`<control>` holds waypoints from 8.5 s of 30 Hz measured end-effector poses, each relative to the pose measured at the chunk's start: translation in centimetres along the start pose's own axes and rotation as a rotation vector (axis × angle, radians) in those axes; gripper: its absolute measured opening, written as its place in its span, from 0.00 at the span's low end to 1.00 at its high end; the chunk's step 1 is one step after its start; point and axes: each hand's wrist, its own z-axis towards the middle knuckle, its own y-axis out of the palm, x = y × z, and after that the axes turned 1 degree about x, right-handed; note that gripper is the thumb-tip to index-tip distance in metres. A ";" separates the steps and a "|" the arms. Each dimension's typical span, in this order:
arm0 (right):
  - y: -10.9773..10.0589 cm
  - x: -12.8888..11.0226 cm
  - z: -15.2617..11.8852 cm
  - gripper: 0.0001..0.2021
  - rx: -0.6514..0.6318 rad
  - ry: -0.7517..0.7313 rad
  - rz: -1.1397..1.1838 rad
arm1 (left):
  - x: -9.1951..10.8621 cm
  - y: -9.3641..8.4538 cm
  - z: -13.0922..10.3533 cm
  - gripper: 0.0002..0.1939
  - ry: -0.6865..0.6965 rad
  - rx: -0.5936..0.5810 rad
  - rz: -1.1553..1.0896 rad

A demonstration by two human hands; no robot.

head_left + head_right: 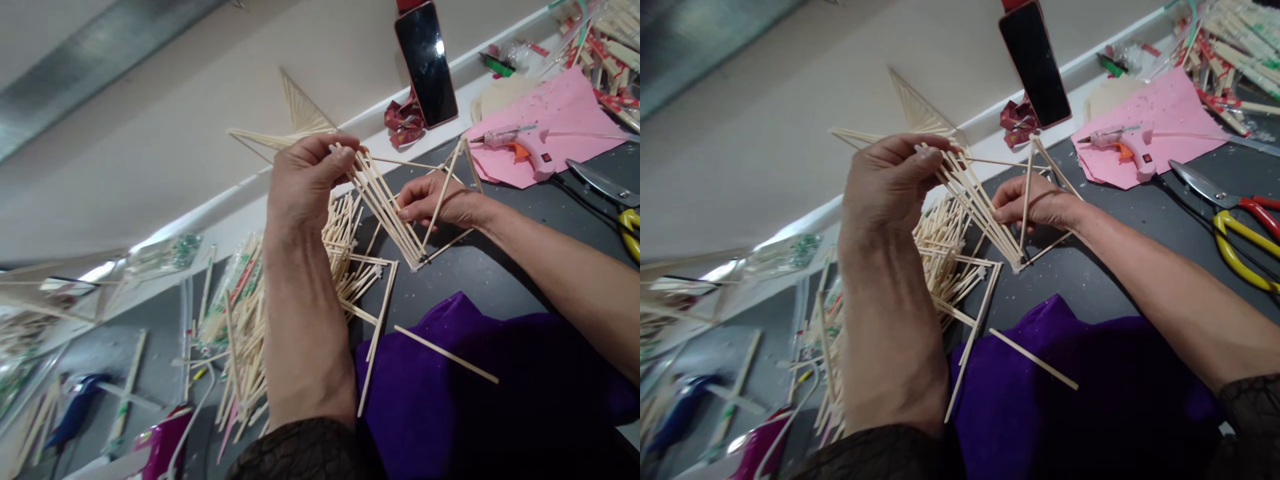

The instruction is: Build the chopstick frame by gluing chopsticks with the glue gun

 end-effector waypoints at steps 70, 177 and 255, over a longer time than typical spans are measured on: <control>1.5 -0.9 0.8 0.07 0.218 0.003 0.056 | -0.4 0.0 0.3 0.05 0.069 -0.126 -0.019; 0.8 -0.6 1.0 0.04 0.164 -0.117 0.037 | -2.0 -0.4 1.0 0.23 0.059 -0.101 0.181; 1.4 -1.5 0.5 0.06 0.203 -0.021 0.037 | -0.5 0.7 0.2 0.23 -0.084 0.003 0.142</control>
